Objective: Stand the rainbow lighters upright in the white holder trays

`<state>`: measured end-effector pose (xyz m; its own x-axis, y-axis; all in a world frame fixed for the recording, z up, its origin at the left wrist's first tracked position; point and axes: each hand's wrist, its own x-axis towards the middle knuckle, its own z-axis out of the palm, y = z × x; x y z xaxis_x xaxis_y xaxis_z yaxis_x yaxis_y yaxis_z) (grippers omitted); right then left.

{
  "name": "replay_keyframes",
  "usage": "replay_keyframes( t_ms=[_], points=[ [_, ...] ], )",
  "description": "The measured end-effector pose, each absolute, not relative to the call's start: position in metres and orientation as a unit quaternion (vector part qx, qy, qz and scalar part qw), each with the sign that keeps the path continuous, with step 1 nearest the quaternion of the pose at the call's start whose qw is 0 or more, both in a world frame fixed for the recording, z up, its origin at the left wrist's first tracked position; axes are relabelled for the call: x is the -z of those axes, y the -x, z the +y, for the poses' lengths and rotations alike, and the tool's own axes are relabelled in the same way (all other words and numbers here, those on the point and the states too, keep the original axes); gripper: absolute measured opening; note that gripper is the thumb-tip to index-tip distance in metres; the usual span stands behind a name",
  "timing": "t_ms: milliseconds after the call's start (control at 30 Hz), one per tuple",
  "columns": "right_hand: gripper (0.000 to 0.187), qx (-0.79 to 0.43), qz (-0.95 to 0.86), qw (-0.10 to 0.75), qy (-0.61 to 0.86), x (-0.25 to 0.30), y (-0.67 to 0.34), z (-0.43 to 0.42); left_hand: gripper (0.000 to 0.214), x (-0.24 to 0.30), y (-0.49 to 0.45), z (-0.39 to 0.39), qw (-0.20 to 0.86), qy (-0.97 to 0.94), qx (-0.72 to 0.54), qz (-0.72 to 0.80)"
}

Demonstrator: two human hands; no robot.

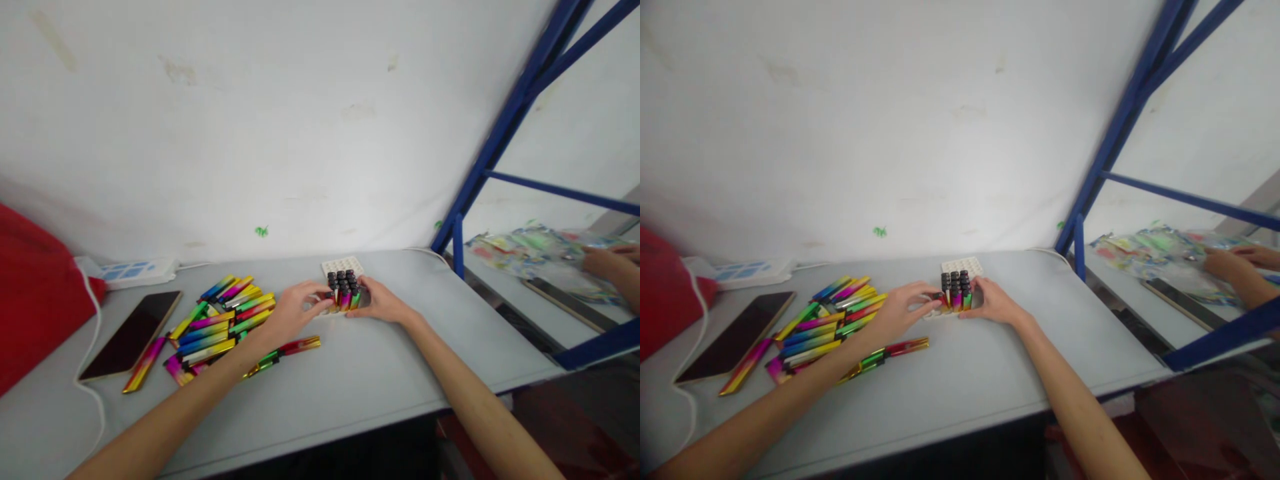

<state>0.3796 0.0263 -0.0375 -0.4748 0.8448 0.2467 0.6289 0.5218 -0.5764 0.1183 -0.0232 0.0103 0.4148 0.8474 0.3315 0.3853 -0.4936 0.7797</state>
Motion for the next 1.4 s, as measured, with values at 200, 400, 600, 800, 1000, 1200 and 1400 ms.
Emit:
replay_keyframes(
  t_ms=[200, 400, 600, 800, 1000, 1200, 1400],
  points=[
    [0.063, -0.207, -0.836, 0.255, 0.439, 0.038, -0.38, 0.027, 0.026, 0.004, -0.127, -0.015, 0.233, -0.82, -0.36, 0.379],
    [0.062, -0.208, -0.839, 0.26, 0.431, 0.039, -0.38, 0.027, 0.024, 0.008, -0.132, -0.017, 0.177, -0.847, -0.349, 0.361],
    [0.063, -0.215, -0.836, 0.259, 0.435, 0.04, -0.38, 0.027, 0.022, 0.007, -0.134, -0.018, 0.172, -0.848, -0.336, 0.372],
    [0.065, -0.22, -0.835, 0.264, 0.429, 0.044, -0.382, 0.028, 0.033, 0.0, -0.127, -0.032, 0.216, -0.819, -0.333, 0.414],
    [0.064, -0.215, -0.837, 0.256, 0.434, 0.041, -0.381, 0.027, 0.028, -0.013, -0.072, -0.037, 0.074, -0.837, -0.276, 0.467],
    [0.066, -0.219, -0.836, 0.252, 0.435, 0.039, -0.381, 0.027, 0.034, -0.026, 0.011, -0.02, -0.027, -0.78, -0.108, 0.616],
    [0.066, -0.219, -0.835, 0.252, 0.437, 0.039, -0.381, 0.027, 0.037, -0.02, 0.031, -0.024, 0.029, -0.752, -0.107, 0.649]
  ],
)
